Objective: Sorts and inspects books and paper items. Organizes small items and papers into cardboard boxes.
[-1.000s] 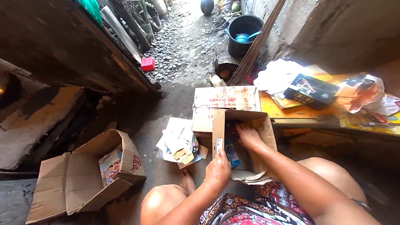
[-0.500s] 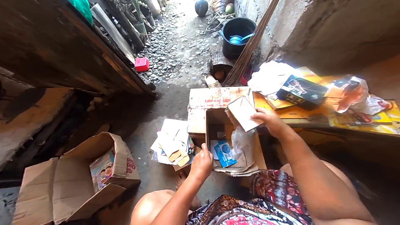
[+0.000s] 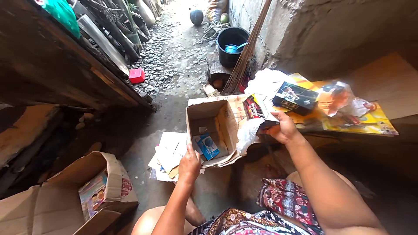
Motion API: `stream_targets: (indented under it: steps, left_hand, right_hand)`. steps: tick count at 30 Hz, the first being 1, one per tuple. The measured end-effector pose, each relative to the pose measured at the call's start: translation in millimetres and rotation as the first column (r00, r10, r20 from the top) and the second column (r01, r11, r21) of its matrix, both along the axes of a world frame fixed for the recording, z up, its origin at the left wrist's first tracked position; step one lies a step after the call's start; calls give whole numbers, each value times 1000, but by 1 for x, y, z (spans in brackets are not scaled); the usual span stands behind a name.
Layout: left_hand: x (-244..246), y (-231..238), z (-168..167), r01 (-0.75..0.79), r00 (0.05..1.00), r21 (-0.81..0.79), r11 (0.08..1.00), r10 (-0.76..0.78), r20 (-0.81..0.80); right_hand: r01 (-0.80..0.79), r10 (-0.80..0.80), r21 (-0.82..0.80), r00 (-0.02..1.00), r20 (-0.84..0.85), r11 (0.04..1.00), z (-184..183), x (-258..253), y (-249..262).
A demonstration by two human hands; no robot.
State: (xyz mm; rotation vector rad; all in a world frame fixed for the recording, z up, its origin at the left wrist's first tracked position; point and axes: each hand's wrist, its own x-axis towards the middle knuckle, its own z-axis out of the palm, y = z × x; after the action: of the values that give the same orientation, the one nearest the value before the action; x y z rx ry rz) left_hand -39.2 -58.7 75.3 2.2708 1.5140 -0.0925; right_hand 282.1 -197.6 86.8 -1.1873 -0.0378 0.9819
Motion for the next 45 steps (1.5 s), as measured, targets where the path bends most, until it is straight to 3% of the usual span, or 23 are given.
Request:
stream_targets:
  steps: [10, 21, 33, 36, 39, 45]
  left_hand:
    - [5, 15, -23, -53, 996, -65, 996, 57, 63]
    - [1, 8, -39, -23, 997, -50, 998, 27, 77]
    - [-4, 20, -55, -24, 997, -78, 997, 30, 76]
    - [-8, 28, -52, -68, 991, -107, 992, 80, 109]
    - [-11, 32, -49, -106, 985, -100, 989, 118, 126]
    - [-10, 32, -39, -112, 987, -68, 991, 119, 109]
  right_hand:
    - [21, -21, 35, 1000, 4, 999, 0, 5, -5]
    - [268, -271, 49, 961, 60, 962, 15, 26, -19]
    - [413, -426, 122, 897, 116, 902, 25, 46, -33]
    - [487, -505, 133, 832, 230, 863, 29, 56, -42]
    - [577, -574, 147, 684, 451, 803, 28, 66, -50]
    - [576, -304, 71, 319, 898, 814, 24, 74, -63]
